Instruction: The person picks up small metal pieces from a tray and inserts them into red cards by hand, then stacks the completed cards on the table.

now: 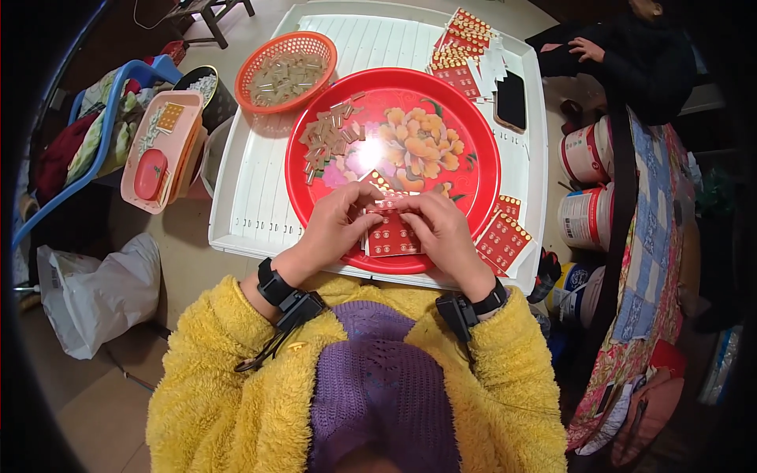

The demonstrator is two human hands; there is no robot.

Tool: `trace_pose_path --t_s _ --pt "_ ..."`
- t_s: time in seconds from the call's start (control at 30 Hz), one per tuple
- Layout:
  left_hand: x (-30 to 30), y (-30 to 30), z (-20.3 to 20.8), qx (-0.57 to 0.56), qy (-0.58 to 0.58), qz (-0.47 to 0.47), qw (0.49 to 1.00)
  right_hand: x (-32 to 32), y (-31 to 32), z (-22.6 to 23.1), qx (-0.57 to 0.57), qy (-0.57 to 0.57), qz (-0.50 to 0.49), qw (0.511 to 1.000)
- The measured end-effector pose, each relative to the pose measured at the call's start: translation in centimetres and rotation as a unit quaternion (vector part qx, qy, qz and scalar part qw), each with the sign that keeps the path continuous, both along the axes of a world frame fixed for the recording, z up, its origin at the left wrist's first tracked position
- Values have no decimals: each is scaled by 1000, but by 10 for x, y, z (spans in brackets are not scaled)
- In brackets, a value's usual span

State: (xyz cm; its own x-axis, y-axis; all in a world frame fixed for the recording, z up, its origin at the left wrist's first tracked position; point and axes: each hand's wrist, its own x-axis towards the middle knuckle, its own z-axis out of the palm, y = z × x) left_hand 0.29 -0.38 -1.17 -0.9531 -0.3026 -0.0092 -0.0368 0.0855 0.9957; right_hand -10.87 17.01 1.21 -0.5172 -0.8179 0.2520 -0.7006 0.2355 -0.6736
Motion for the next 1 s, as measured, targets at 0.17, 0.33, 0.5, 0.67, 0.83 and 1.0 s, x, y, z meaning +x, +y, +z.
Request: trace_pose_path --t_s 0.17,0.33,0.5,0.67,0.83,1.0 --pt "-2 -8 0 -133 81 -26 987 0 -1 7 7 -179 -37 983" --pt "0 -10 4 -95 46 -34 994 -4 0 6 13 -164 -26 986" --pt "2 -12 3 -67 23 -46 996 -4 0 9 18 -150 -15 988" --pt "2 -14 0 -50 7 -48 998 -5 -1 10 16 -111 5 994" --pt "-1 -5 2 -73 48 -2 996 -2 -2 10 27 -93 -4 995" --pt "-3 -5 6 -220 96 -15 971 -1 -1 4 14 -144 -9 989"
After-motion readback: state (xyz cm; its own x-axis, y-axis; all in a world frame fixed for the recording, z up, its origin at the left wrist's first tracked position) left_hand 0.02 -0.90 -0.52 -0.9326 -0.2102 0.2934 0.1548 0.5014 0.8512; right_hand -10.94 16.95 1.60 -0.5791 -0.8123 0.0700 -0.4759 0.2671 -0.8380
